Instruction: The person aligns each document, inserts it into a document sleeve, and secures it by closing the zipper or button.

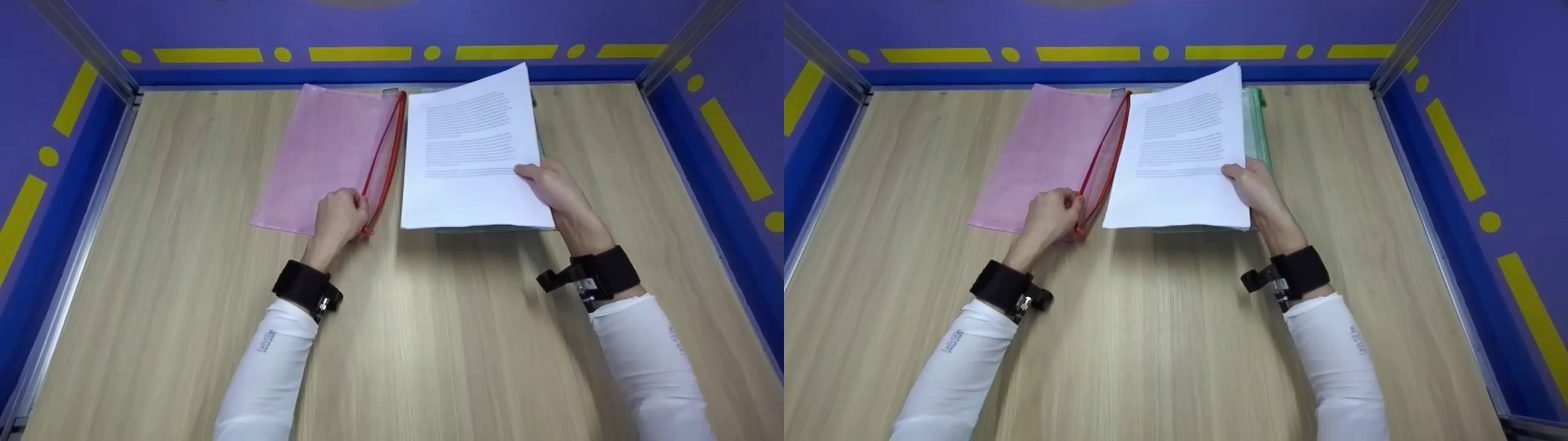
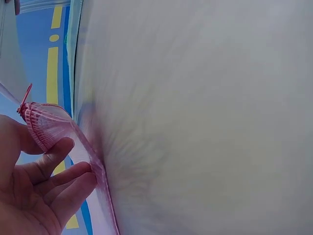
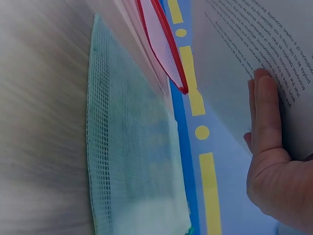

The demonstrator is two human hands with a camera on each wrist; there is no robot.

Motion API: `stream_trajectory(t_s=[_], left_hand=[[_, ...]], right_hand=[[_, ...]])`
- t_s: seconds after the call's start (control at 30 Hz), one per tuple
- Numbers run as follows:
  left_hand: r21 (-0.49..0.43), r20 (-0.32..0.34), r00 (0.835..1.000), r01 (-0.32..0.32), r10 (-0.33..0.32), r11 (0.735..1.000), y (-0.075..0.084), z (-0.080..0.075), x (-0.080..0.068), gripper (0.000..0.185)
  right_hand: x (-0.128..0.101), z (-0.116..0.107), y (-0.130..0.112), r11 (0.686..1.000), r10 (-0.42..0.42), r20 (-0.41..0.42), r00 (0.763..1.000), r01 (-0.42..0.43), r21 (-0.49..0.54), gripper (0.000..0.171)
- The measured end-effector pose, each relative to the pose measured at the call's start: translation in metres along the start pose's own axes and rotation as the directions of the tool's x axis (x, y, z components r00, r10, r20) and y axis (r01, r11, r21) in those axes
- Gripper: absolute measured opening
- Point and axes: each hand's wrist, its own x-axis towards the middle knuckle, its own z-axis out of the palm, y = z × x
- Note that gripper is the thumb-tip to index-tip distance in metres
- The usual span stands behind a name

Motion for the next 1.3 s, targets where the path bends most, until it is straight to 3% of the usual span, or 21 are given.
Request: stream_trajectory(t_s=[0.37, 1.0, 1.3], left_hand=[[0.000, 0.028, 0.999, 0.021, -0.021, 1.000, 0.000, -0.001, 0.001, 0.032], [0.003, 0.033, 0.999, 0.010, -0.010, 1.000, 0.001, 0.002, 0.000, 0.032], [0.017, 0.049, 0.999, 0.020, -0.021, 1.000, 0.001, 0.000, 0.001, 0.031]], right_hand=[[-0.009, 0.007, -0.006, 0.993, 0.050, 0.093, 0.994, -0.039, -0.108, 0.043], [0.000, 0.016, -0.010, 0.989, 0.117, 0.145, 0.983, -0.101, -0.112, 0.040], [0.004, 0.024, -0.015, 0.992, 0.117, 0.099, 0.988, -0.111, -0.062, 0.040]])
